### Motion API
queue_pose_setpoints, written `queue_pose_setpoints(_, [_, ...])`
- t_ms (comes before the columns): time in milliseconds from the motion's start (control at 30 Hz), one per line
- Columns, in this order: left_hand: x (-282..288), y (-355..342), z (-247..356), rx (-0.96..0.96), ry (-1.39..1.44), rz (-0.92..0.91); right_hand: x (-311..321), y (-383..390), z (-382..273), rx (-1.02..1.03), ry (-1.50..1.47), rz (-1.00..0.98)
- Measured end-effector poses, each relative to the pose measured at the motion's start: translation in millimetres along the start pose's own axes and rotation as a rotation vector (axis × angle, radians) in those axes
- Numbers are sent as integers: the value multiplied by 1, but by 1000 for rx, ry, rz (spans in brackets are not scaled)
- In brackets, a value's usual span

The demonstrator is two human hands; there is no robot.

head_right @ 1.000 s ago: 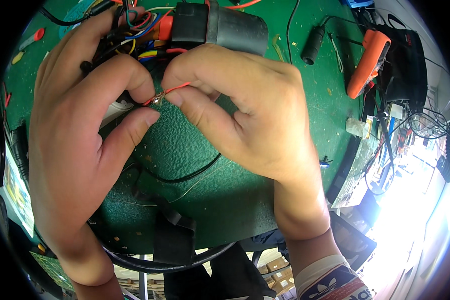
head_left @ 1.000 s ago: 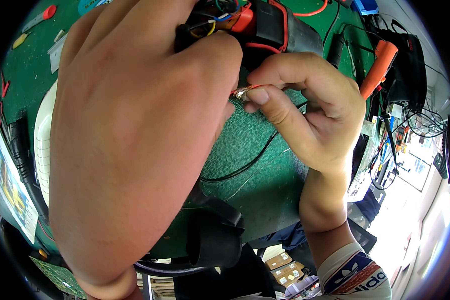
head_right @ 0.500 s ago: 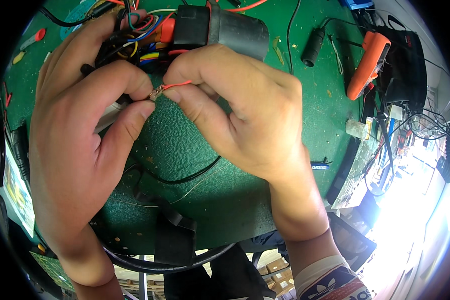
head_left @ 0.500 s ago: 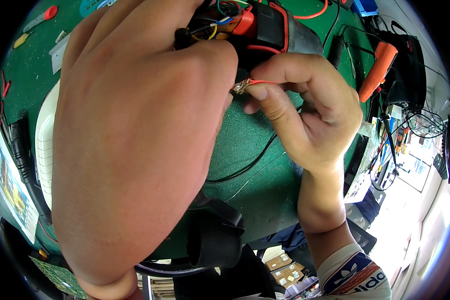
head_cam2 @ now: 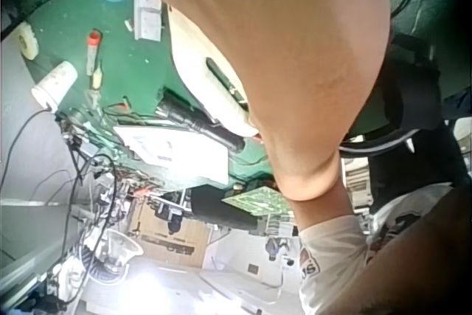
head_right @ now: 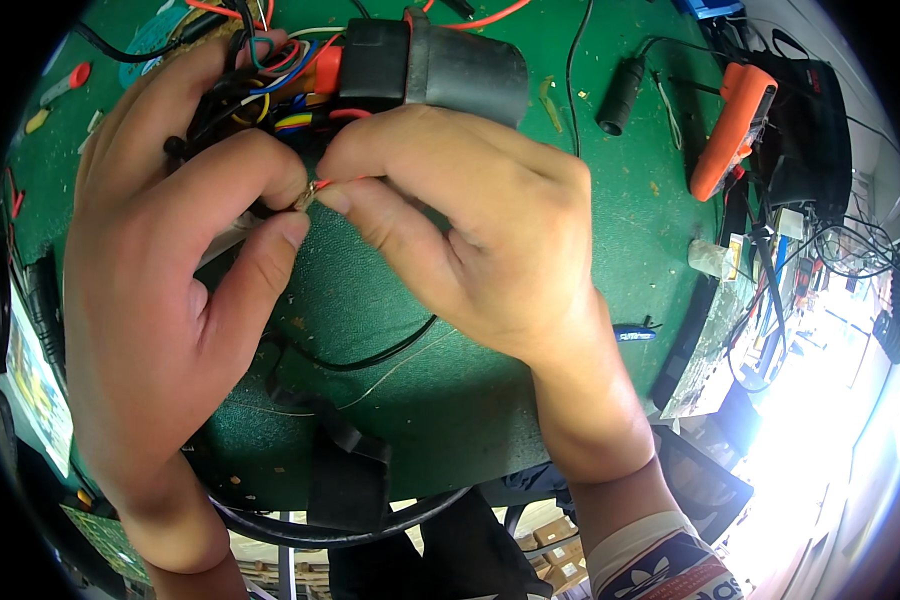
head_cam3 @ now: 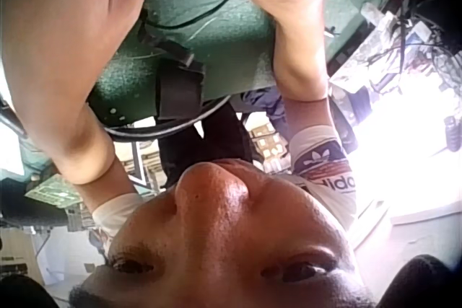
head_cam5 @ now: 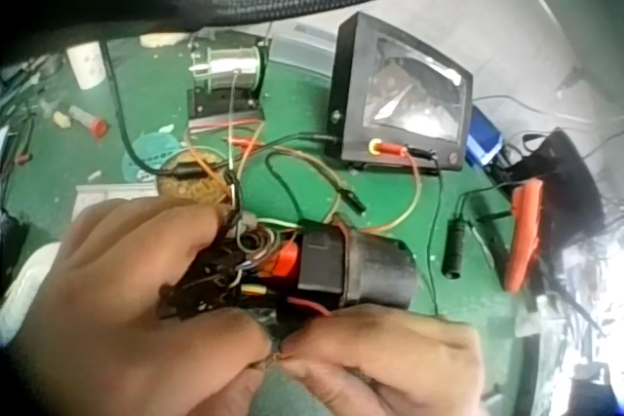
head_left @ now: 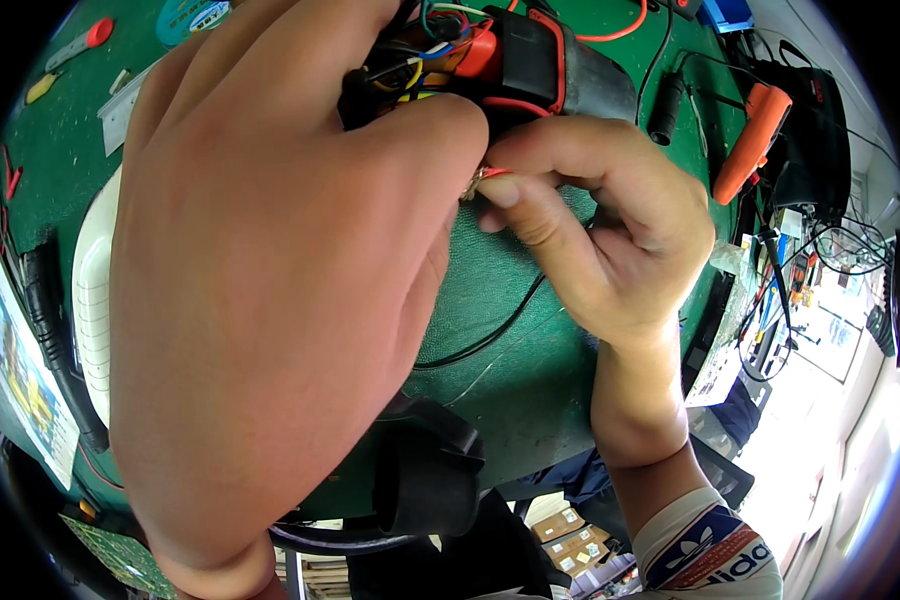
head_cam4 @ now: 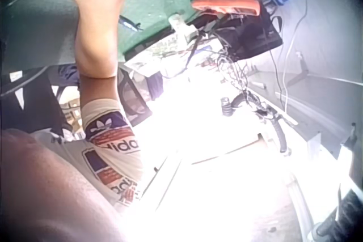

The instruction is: The person solders a wire to a metal contact on a charging connector and later uses side cutters to trim a wire.

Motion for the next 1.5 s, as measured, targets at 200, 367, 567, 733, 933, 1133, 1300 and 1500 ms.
queue_pose_setpoints(200, [7,1,0,-9,-49,25,0,-6,-2,95,-43,-9])
queue_pose_setpoints(367, [6,2,-1,1,-67,13,-1,-4,0,10,-115,-3])
queue_pose_setpoints(567, [-2,-1,0,-31,-29,28,1,1,7,-53,-151,-8])
queue_pose_setpoints(733, [4,-1,2,-35,-54,7,0,-4,1,32,-123,-23])
queue_pose_setpoints(933, [-8,-2,0,-21,2,40,3,0,6,-11,-68,-41])
queue_pose_setpoints(1133, [-2,1,-7,59,77,27,-3,-2,1,-52,-109,-46])
queue_pose_setpoints(1300, [1,-1,-4,-19,27,-4,-5,1,4,-149,-133,-84])
queue_pose_setpoints(1500, [3,-5,2,-118,1,-38,-8,3,6,-179,-157,-105])
Point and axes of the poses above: each hand's wrist, its own y-axis away from the middle knuckle, its own x-axis out of the back of the hand, z = x × y, the point moved 6 cm from there along -y, towards the middle knuckle, and after that the axes turned 5 degrees about z, right-handed, at the moved point
